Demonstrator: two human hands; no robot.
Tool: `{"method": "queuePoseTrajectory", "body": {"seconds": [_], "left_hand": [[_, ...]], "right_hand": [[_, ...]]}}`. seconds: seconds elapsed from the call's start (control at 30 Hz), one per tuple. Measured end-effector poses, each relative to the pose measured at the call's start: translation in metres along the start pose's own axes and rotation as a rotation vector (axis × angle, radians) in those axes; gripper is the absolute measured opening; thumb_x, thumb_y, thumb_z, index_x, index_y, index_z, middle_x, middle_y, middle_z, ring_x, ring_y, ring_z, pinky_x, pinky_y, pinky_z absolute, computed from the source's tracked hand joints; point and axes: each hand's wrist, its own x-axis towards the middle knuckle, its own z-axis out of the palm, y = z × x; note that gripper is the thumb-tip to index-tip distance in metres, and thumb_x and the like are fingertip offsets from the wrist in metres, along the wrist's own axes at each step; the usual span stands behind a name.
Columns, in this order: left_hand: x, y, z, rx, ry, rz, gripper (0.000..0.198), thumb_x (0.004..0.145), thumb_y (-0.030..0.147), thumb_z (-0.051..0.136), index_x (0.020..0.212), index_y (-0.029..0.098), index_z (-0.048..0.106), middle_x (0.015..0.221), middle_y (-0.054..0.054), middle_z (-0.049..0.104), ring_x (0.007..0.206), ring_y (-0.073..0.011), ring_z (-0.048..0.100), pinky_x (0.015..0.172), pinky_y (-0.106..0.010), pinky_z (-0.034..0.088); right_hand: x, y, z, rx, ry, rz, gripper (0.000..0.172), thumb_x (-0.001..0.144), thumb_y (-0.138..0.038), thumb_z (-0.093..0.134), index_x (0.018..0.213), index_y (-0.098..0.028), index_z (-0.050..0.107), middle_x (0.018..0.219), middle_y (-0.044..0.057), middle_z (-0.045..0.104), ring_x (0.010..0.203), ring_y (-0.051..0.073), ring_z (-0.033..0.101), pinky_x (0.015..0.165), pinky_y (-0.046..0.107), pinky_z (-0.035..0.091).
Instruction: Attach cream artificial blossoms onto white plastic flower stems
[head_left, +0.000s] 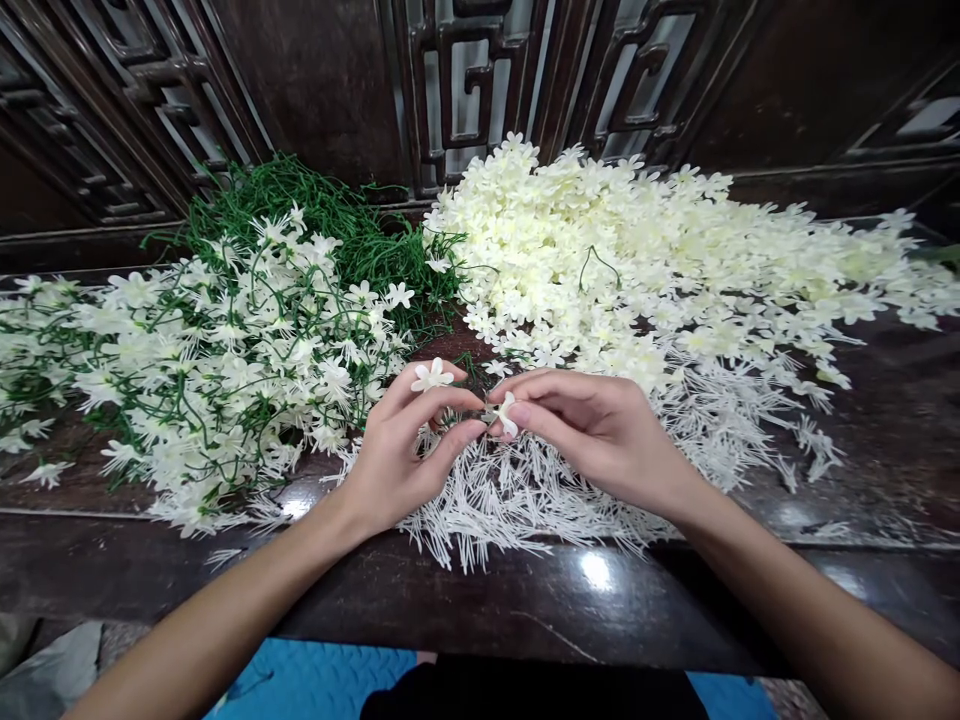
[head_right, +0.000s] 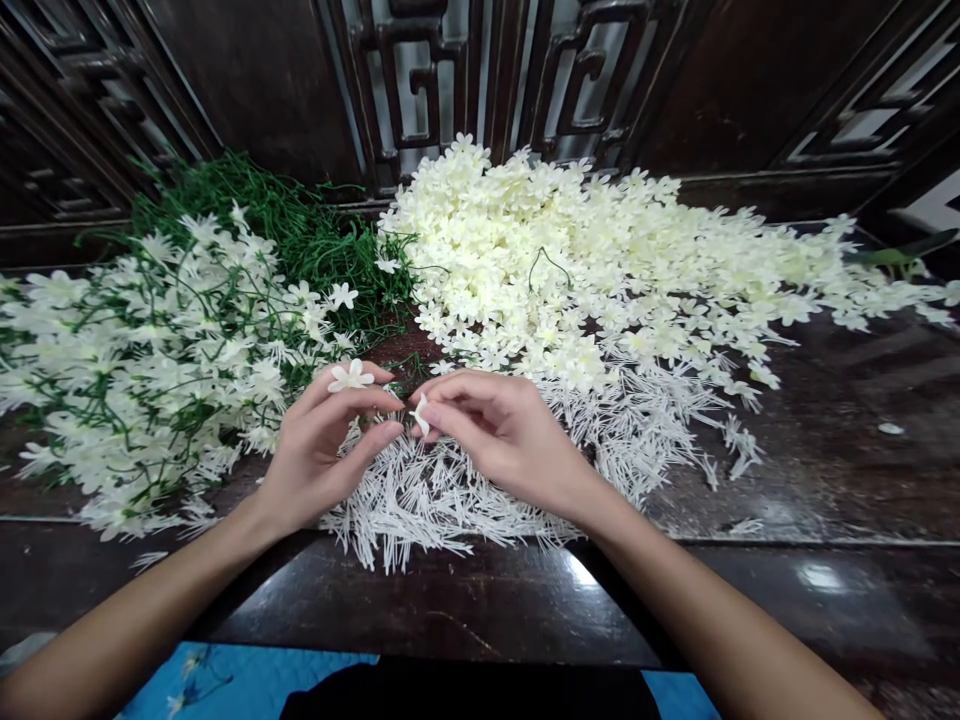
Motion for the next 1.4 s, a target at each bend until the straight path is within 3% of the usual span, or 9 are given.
{"method": "queuePoseTrajectory", "body": {"seconds": [0.27,0.5,0.7,0.83,1.1,1.17,1.23,1.3,1.4], "left_hand": [[0.002,0.003,-0.001,0.12,0.0,0.158,0.012,0.083,0.014,0.065,0.095,0.019,0.064,0.097,-0.005,0.058,0.091,-0.0164,0.058,0.079,-0.032,0.051],[0.002,0.005,-0.001,0.085,0.032,0.138,0.009,0.083,0.011,0.063,0.088,0.018,0.063,0.09,-0.004,0.059,0.085,-0.0155,0.058,0.074,-0.03,0.05],[0.002,0.005,-0.001,0.08,0.045,0.125,0.009,0.084,0.009,0.062,0.088,0.017,0.063,0.087,-0.004,0.058,0.082,-0.0149,0.057,0.073,-0.029,0.05],[0.002,0.005,0.0,0.088,0.024,0.151,0.011,0.084,0.009,0.062,0.091,0.016,0.063,0.088,-0.004,0.058,0.084,-0.0141,0.058,0.073,-0.028,0.05],[0.001,0.006,0.001,0.133,0.021,0.245,0.012,0.084,0.005,0.061,0.093,0.013,0.062,0.091,-0.006,0.058,0.084,-0.0146,0.058,0.071,-0.028,0.049],[0.0,0.005,0.001,0.136,0.034,0.244,0.012,0.084,0.006,0.061,0.092,0.014,0.063,0.09,-0.005,0.057,0.083,-0.0141,0.058,0.071,-0.028,0.049],[-0.001,0.005,0.0,0.142,0.038,0.241,0.012,0.083,0.005,0.062,0.091,0.014,0.063,0.09,-0.005,0.058,0.083,-0.0144,0.057,0.071,-0.028,0.048],[-0.001,0.004,0.0,0.145,0.032,0.24,0.012,0.083,0.005,0.061,0.09,0.014,0.063,0.09,-0.005,0.058,0.083,-0.0149,0.057,0.071,-0.029,0.049],[-0.001,0.005,0.0,0.137,0.019,0.237,0.012,0.084,0.006,0.06,0.092,0.016,0.063,0.091,-0.005,0.057,0.084,-0.0151,0.058,0.07,-0.029,0.05]], "right_hand": [[-0.001,0.003,0.002,-0.004,-0.071,0.041,0.012,0.088,-0.025,0.061,0.094,-0.02,0.07,0.079,0.003,0.067,0.071,0.014,0.064,0.065,0.031,0.056],[0.0,-0.001,0.001,-0.021,-0.019,0.029,0.015,0.086,-0.024,0.063,0.101,-0.023,0.066,0.082,0.002,0.068,0.075,0.015,0.066,0.065,0.031,0.059],[-0.001,0.0,0.003,-0.056,-0.013,-0.051,0.013,0.081,-0.015,0.066,0.09,-0.023,0.069,0.091,0.003,0.068,0.083,0.015,0.065,0.076,0.035,0.058],[-0.002,0.003,0.008,-0.104,0.014,-0.045,0.012,0.085,-0.016,0.062,0.088,-0.024,0.071,0.087,0.002,0.069,0.079,0.014,0.064,0.068,0.031,0.057],[-0.003,0.002,0.008,-0.096,0.026,-0.035,0.01,0.084,-0.015,0.063,0.084,-0.024,0.068,0.084,0.001,0.069,0.082,0.015,0.065,0.074,0.033,0.058],[-0.004,0.001,0.007,-0.026,-0.007,0.01,0.013,0.083,-0.018,0.065,0.094,-0.023,0.066,0.09,0.002,0.068,0.083,0.016,0.066,0.075,0.035,0.058],[-0.004,0.0,0.005,0.045,-0.057,0.055,0.032,0.082,-0.021,0.067,0.112,-0.024,0.059,0.102,0.005,0.066,0.087,0.017,0.066,0.077,0.036,0.059],[-0.005,0.0,0.005,0.065,-0.107,0.078,0.039,0.081,-0.023,0.068,0.118,-0.024,0.057,0.108,0.006,0.065,0.091,0.017,0.065,0.08,0.037,0.058],[-0.005,0.0,0.007,0.023,-0.108,0.092,0.02,0.081,-0.021,0.068,0.101,-0.022,0.068,0.096,0.004,0.068,0.086,0.017,0.065,0.078,0.036,0.057]]}}
